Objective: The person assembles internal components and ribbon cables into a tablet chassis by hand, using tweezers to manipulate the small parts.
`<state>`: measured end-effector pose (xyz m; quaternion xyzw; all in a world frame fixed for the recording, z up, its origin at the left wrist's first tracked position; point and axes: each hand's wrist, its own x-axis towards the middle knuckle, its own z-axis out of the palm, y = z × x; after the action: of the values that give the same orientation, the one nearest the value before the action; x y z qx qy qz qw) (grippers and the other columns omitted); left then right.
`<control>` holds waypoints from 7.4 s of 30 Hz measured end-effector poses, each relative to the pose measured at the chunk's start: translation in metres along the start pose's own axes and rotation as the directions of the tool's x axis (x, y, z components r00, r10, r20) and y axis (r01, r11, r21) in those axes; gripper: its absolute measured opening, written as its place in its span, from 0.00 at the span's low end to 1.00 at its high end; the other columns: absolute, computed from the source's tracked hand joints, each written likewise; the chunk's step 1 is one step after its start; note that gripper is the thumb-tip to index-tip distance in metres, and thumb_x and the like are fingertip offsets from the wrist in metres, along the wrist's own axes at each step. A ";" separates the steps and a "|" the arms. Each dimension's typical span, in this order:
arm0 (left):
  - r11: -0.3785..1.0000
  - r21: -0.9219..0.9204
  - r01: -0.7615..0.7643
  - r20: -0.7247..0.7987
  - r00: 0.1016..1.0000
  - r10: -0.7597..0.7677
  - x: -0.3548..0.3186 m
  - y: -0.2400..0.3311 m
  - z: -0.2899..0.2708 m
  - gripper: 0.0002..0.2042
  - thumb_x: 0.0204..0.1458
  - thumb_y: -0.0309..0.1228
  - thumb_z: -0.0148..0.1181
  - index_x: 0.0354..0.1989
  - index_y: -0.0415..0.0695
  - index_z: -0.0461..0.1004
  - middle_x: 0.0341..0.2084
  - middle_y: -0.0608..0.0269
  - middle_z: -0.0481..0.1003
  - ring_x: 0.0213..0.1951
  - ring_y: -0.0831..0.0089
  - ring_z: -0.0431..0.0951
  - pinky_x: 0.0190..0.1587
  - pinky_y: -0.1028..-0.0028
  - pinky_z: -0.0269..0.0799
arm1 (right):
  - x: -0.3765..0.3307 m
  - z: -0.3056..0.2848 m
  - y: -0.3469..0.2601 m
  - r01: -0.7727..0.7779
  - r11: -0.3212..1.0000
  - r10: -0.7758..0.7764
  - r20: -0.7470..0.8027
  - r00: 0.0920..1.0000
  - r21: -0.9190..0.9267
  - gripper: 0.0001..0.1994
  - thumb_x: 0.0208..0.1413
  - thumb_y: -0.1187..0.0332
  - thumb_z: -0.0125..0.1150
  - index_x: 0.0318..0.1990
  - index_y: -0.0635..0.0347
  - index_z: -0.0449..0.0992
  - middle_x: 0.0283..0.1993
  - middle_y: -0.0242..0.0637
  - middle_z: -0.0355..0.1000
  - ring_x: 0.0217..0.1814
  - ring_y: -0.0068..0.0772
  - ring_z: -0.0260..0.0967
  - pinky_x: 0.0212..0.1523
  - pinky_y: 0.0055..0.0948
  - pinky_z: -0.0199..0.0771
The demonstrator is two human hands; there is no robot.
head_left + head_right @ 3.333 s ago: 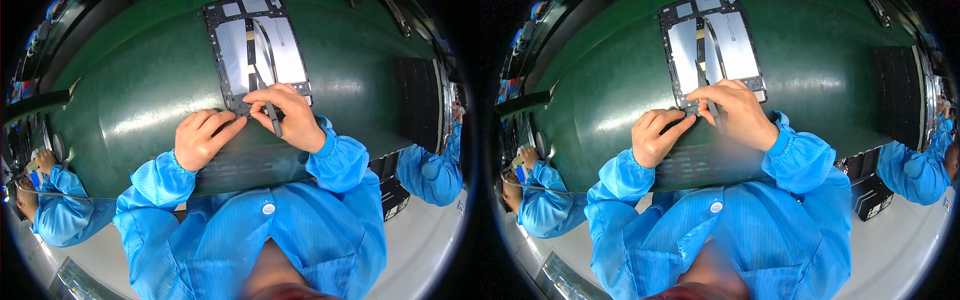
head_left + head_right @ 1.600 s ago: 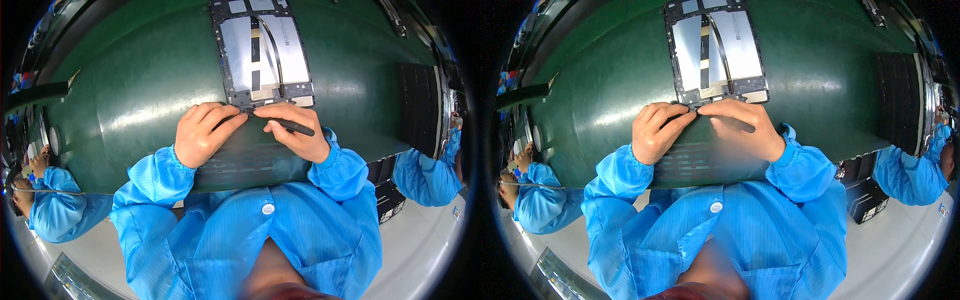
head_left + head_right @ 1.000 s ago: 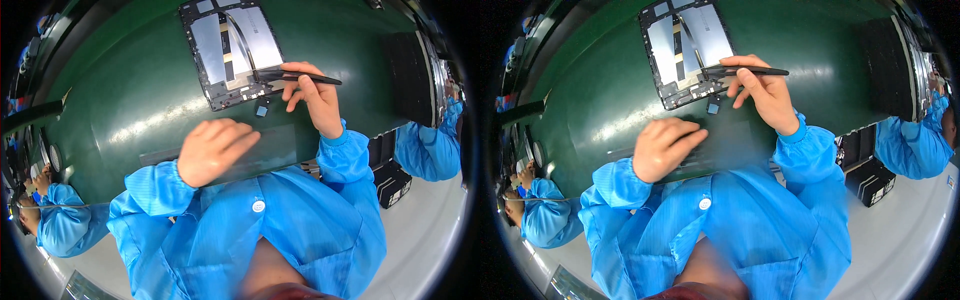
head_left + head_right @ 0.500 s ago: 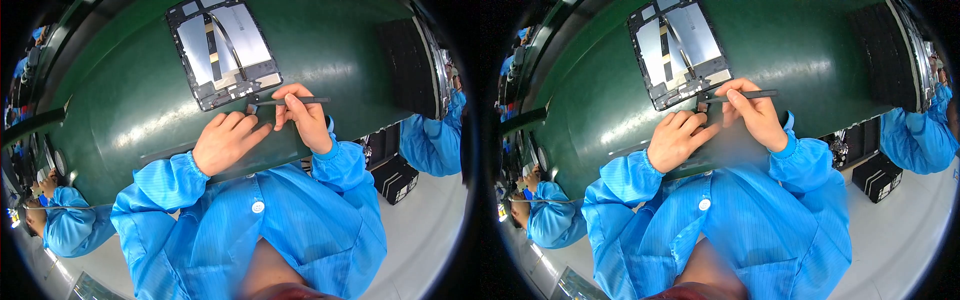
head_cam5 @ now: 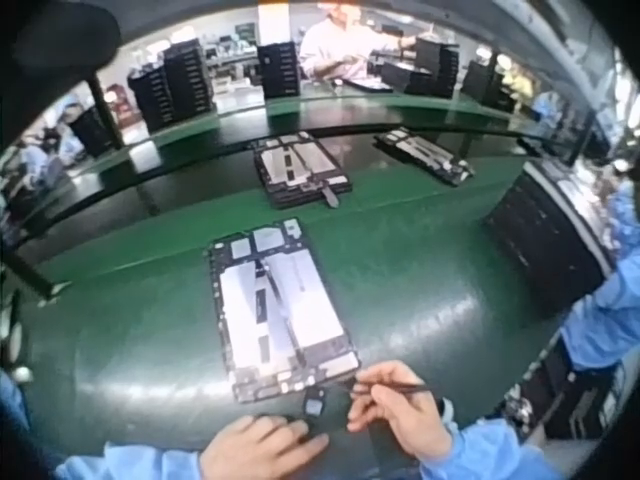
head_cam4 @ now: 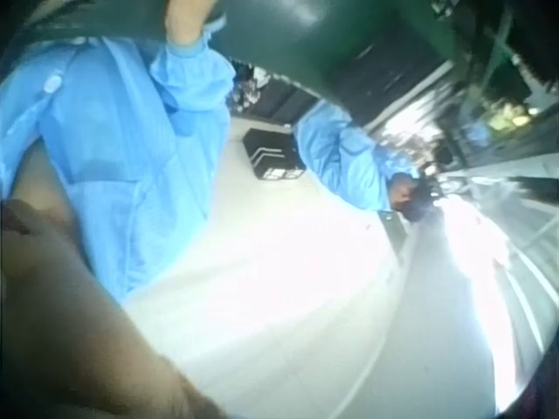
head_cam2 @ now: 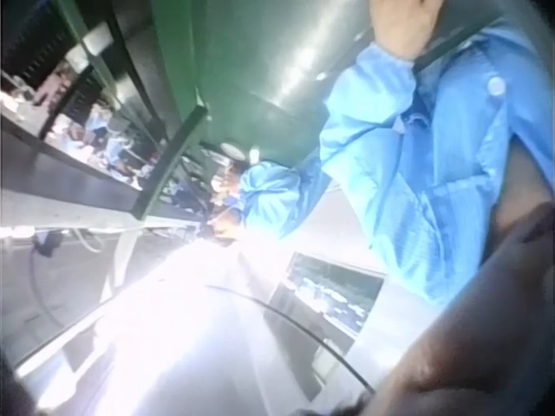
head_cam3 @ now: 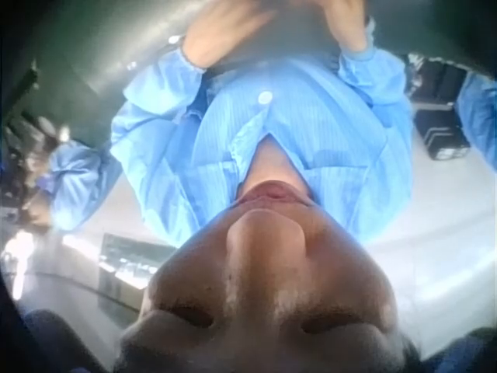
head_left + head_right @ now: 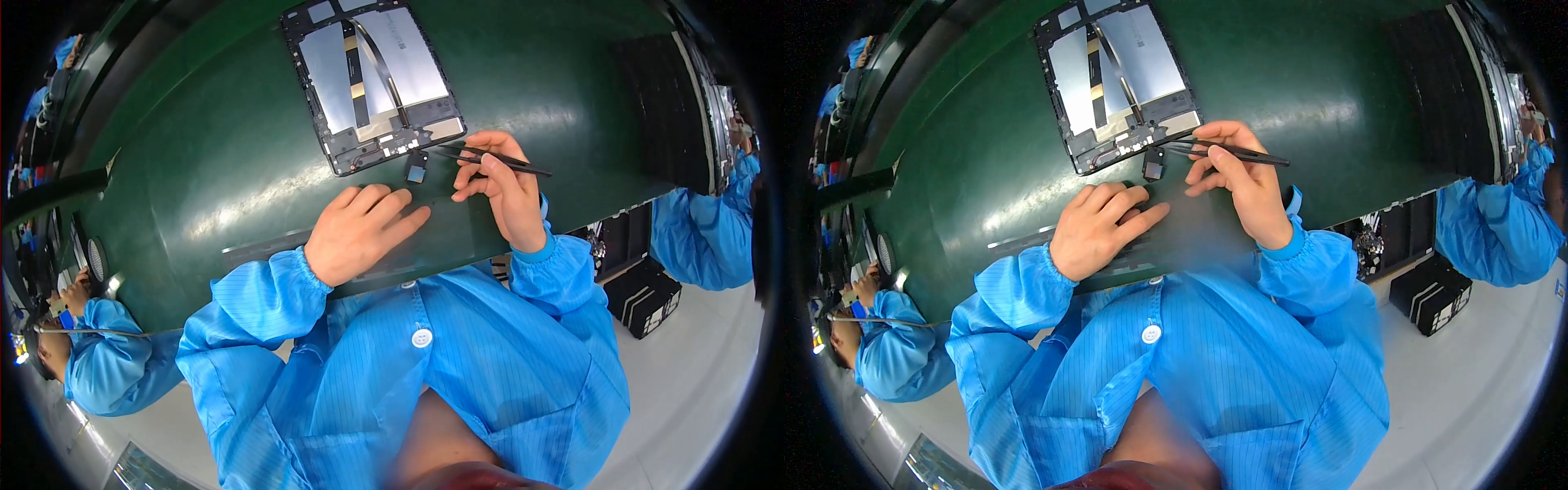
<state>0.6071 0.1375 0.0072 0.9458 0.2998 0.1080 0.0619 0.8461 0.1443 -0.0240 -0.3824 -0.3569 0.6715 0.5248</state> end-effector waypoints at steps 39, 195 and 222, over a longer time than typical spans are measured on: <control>0.999 -0.014 0.050 -0.036 0.998 -0.051 -0.026 -0.010 -0.015 0.24 0.45 0.24 0.59 0.54 0.60 0.75 0.49 0.67 0.73 0.46 0.69 0.72 0.44 0.70 0.69 | 0.033 0.032 -0.025 0.151 0.744 0.083 0.314 0.946 -0.651 0.10 0.56 0.70 0.66 0.39 0.64 0.72 0.29 0.38 0.74 0.30 0.27 0.74 0.28 0.25 0.73; 0.931 0.218 0.293 -0.152 0.953 -0.264 -0.026 -0.065 -0.032 0.28 0.39 0.27 0.62 0.53 0.66 0.77 0.46 0.64 0.70 0.46 0.65 0.72 0.45 0.69 0.69 | 0.111 0.075 -0.018 0.271 0.727 -0.058 0.337 0.940 -0.631 0.08 0.57 0.69 0.64 0.33 0.63 0.70 0.19 0.33 0.71 0.20 0.19 0.69 0.21 0.23 0.64; 0.889 0.287 0.356 -0.577 0.805 -0.137 0.084 -0.360 -0.069 0.17 0.54 0.45 0.58 0.49 0.53 0.78 0.43 0.59 0.80 0.47 0.54 0.78 0.48 0.58 0.74 | 0.141 0.042 -0.006 0.247 0.896 -0.286 -0.053 0.957 -0.370 0.11 0.65 0.64 0.56 0.46 0.63 0.77 0.33 0.33 0.75 0.32 0.20 0.74 0.30 0.19 0.73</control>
<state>0.4578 0.4826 0.0224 0.8214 0.4427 0.3010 -0.1968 0.7889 0.2801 -0.0193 -0.4545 -0.4940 0.4955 0.5513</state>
